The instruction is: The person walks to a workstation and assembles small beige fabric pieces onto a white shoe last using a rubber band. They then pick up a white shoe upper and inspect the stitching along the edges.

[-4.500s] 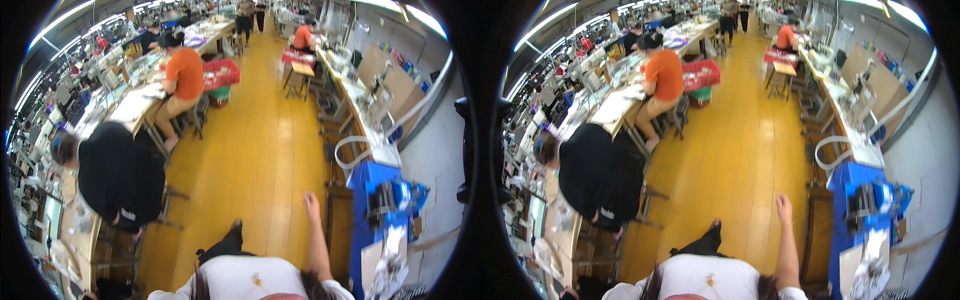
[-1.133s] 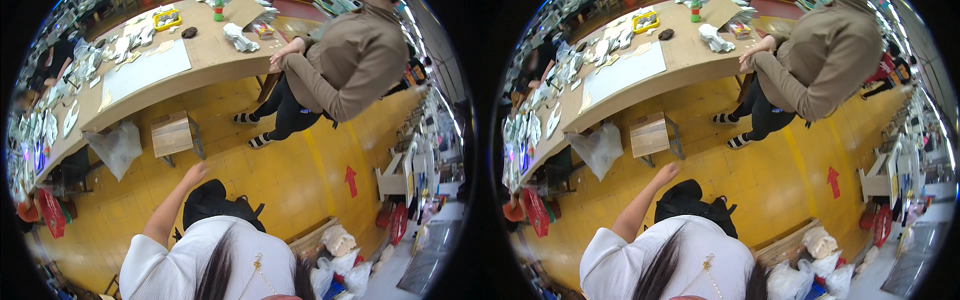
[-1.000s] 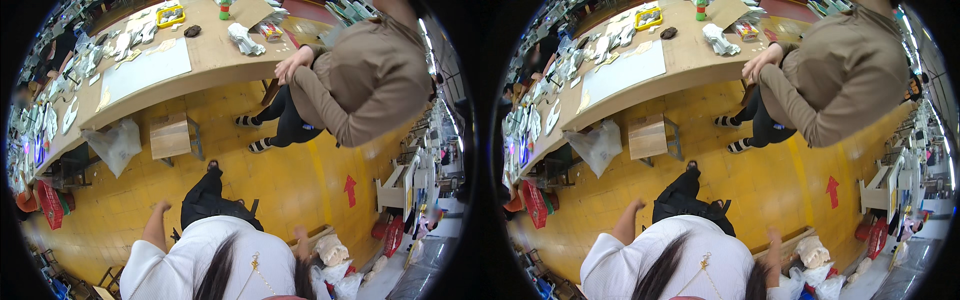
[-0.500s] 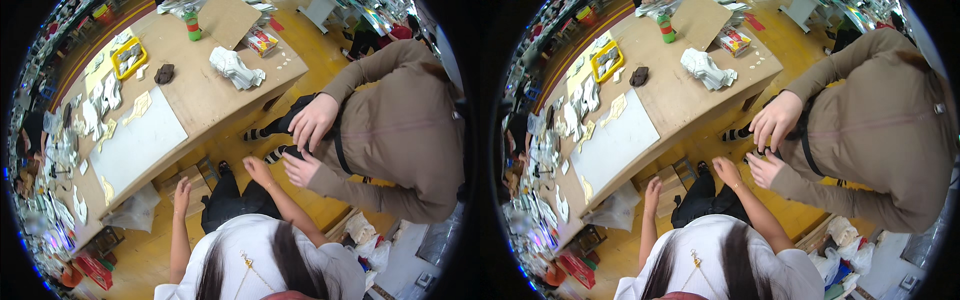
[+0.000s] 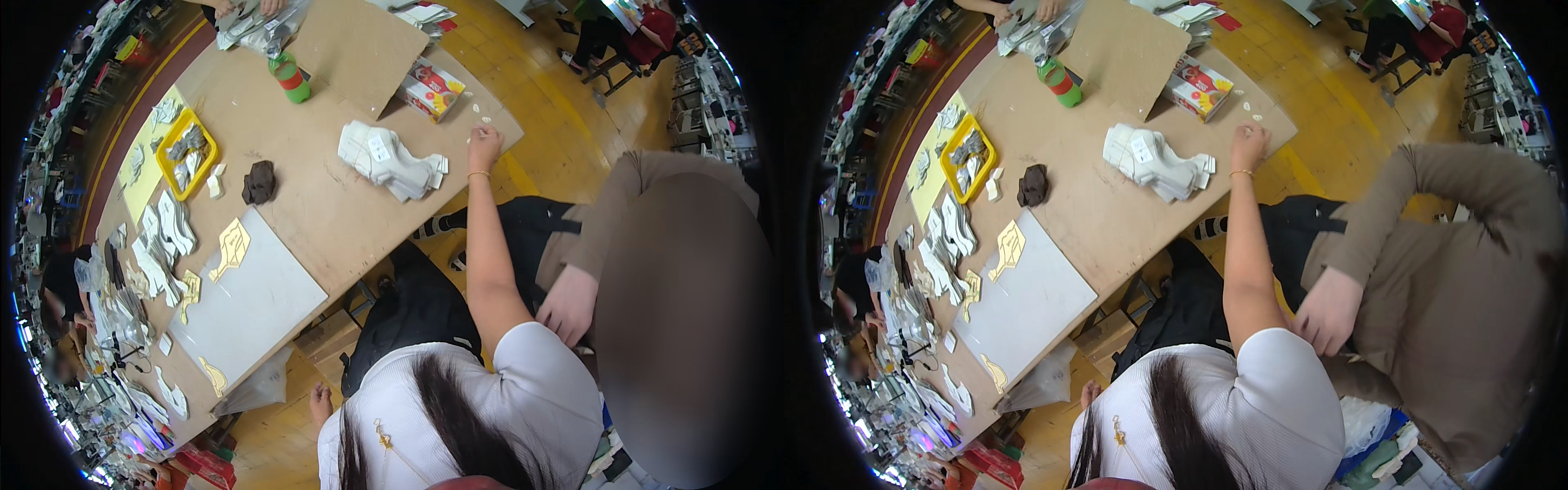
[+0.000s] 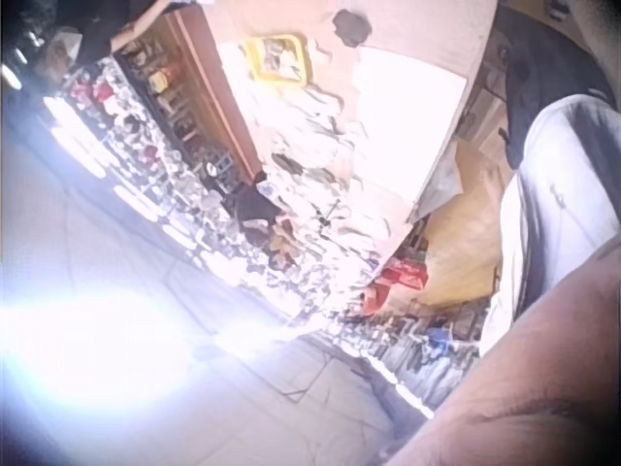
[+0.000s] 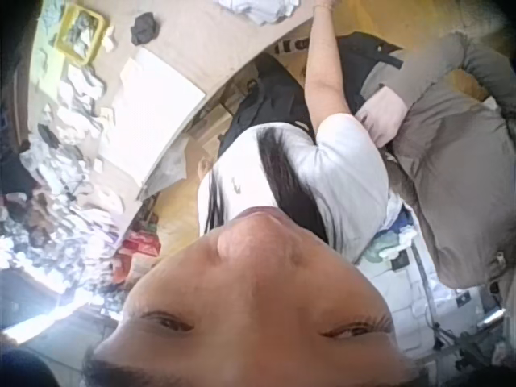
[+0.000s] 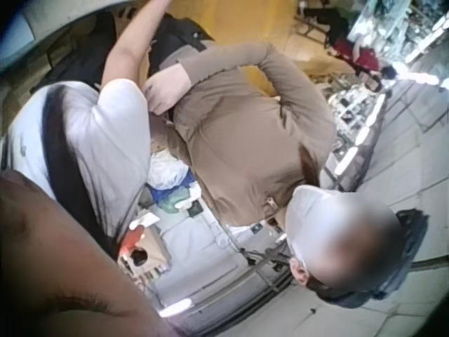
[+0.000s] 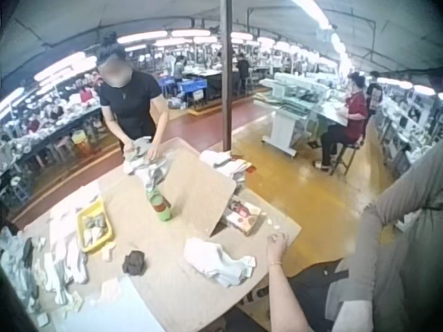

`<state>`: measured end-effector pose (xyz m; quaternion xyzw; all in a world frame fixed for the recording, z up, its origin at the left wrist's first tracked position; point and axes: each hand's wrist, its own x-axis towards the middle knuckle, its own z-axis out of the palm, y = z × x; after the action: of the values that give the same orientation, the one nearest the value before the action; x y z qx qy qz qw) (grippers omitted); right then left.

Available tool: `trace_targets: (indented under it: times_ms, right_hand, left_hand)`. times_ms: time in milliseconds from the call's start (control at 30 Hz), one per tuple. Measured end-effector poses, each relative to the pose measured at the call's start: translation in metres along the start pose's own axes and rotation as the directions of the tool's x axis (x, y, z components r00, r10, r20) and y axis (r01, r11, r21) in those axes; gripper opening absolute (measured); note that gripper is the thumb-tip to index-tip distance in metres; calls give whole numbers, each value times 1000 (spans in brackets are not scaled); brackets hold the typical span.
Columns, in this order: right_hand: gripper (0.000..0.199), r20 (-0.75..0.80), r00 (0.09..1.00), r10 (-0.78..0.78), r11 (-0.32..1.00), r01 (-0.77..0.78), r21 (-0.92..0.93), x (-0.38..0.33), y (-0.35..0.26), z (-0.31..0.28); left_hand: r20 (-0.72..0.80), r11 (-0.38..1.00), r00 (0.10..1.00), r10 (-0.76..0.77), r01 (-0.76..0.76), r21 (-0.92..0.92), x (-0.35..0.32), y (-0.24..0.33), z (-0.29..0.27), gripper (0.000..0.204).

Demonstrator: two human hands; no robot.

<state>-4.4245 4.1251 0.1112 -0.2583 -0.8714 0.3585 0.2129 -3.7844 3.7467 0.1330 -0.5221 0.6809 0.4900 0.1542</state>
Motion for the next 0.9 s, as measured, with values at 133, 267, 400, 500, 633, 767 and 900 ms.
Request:
trace_targets:
  times_ms: [133, 267, 400, 500, 633, 767, 900]
  right_hand:
    - [20, 38, 993, 111, 950, -95, -296, 57, 10, 21]
    - [22, 211, 952, 224, 931, -145, -335, 113, 55, 55]
    - [26, 253, 908, 333, 869, -192, -456, 130, 41, 45]
    - [27, 268, 897, 353, 831, -169, -530, 124, 2, 43]
    - [30, 265, 881, 393, 793, -179, -583, 126, 3, 50]
    - [30, 206, 930, 305, 828, -152, -540, 129, 13, 55]
    - [26, 218, 931, 293, 824, -130, -551, 130, 20, 51]
  left_hand:
    - [119, 974, 977, -176, 190, -120, 10, 33, 21, 42]
    - [110, 961, 966, -235, 248, -124, 21, 73, 34, 44]
    - [153, 933, 935, -321, 340, -120, 35, 75, 23, 43]
    - [254, 833, 876, -409, 473, -287, 43, 33, 20, 44]
    - [175, 911, 914, -367, 391, -134, 38, 34, 32, 44]
    - [180, 925, 926, -331, 356, -132, 52, 39, 40, 45]
    - [139, 960, 955, -263, 273, -63, 41, 107, 35, 46]
